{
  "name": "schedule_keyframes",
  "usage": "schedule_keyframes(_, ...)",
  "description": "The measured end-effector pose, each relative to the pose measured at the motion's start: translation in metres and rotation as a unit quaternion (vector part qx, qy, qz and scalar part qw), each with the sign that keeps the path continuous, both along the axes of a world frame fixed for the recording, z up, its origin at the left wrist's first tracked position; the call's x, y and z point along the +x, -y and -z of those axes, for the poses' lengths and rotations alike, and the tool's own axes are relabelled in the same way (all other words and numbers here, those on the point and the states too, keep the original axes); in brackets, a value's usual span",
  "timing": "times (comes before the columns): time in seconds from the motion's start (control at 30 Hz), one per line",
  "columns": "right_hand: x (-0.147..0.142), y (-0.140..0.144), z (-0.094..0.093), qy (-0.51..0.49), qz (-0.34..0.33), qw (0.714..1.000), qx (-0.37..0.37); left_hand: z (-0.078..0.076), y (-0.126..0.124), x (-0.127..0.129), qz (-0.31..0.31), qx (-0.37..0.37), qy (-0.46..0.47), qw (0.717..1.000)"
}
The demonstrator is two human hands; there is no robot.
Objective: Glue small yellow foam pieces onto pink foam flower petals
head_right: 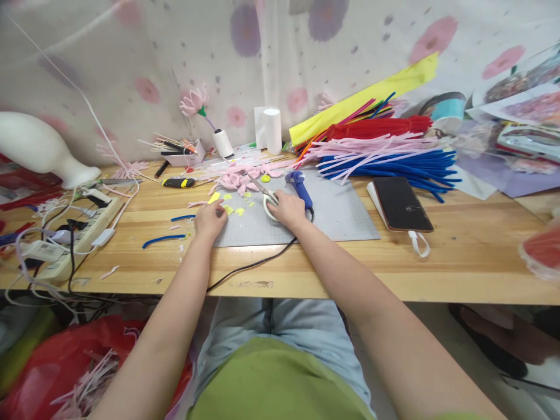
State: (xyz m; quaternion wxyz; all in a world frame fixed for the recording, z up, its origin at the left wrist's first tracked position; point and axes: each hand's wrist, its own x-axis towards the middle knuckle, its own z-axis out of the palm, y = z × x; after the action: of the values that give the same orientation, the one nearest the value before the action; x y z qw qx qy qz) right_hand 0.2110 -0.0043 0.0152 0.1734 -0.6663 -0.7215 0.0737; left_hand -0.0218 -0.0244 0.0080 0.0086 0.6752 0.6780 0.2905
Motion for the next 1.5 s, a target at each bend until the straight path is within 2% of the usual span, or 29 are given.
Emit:
schedule_keyframes(0.17, 0.0, 0.0, 0.001, -0.003, -0.003, 1.0, 0.003, 0.005, -0.002, -0.003, -0.018, 0.013, 0.075, 0.997)
schedule_keyframes(0.23, 0.0, 0.0, 0.001, -0.002, -0.002, 1.0, 0.004, 0.006, -0.003, -0.005, -0.035, 0.023, 0.167, 0.985)
schedule_keyframes(0.27, 0.0, 0.0, 0.0, -0.001, -0.003, 1.0, 0.004, 0.007, -0.004, -0.006, -0.044, 0.032, 0.235, 0.97)
schedule_keyframes(0.3, 0.0, 0.0, -0.001, 0.0, -0.007, 1.0, 0.005, 0.006, -0.006, -0.006, -0.05, 0.044, 0.313, 0.947)
schedule_keyframes(0.37, 0.001, 0.0, -0.005, -0.001, -0.034, 0.999, 0.006, 0.005, -0.008, -0.008, -0.045, 0.063, 0.472, 0.878)
schedule_keyframes(0.47, 0.004, -0.002, -0.014, -0.005, -0.126, 0.992, -0.025, 0.0, -0.009, -0.007, -0.008, 0.044, 0.631, 0.774)
schedule_keyframes(0.5, 0.006, -0.003, -0.017, -0.006, -0.162, 0.986, -0.048, -0.002, -0.008, -0.007, 0.006, 0.026, 0.658, 0.753)
schedule_keyframes(0.57, 0.008, -0.006, -0.024, -0.013, -0.224, 0.969, -0.105, -0.006, -0.005, -0.004, 0.024, -0.007, 0.683, 0.73)
schedule_keyframes(0.7, 0.009, -0.015, -0.04, -0.033, -0.305, 0.934, -0.184, -0.011, 0.0, 0.001, 0.045, -0.054, 0.678, 0.731)
schedule_keyframes(0.83, 0.009, -0.027, -0.052, -0.01, -0.339, 0.914, -0.222, -0.01, 0.003, 0.004, 0.074, -0.086, 0.655, 0.747)
schedule_keyframes(0.97, 0.009, -0.035, -0.056, 0.007, -0.36, 0.898, -0.252, -0.01, 0.005, 0.006, 0.091, -0.111, 0.641, 0.754)
schedule_keyframes(1.13, 0.008, -0.038, -0.056, -0.005, -0.356, 0.894, -0.273, -0.012, 0.006, 0.008, 0.082, -0.124, 0.632, 0.761)
schedule_keyframes(1.33, 0.006, -0.037, -0.053, -0.025, -0.339, 0.9, -0.273, -0.011, 0.006, 0.009, 0.083, -0.125, 0.648, 0.747)
schedule_keyframes(1.5, 0.003, -0.032, -0.053, -0.026, -0.349, 0.898, -0.267, -0.004, 0.002, 0.009, 0.058, -0.088, 0.63, 0.769)
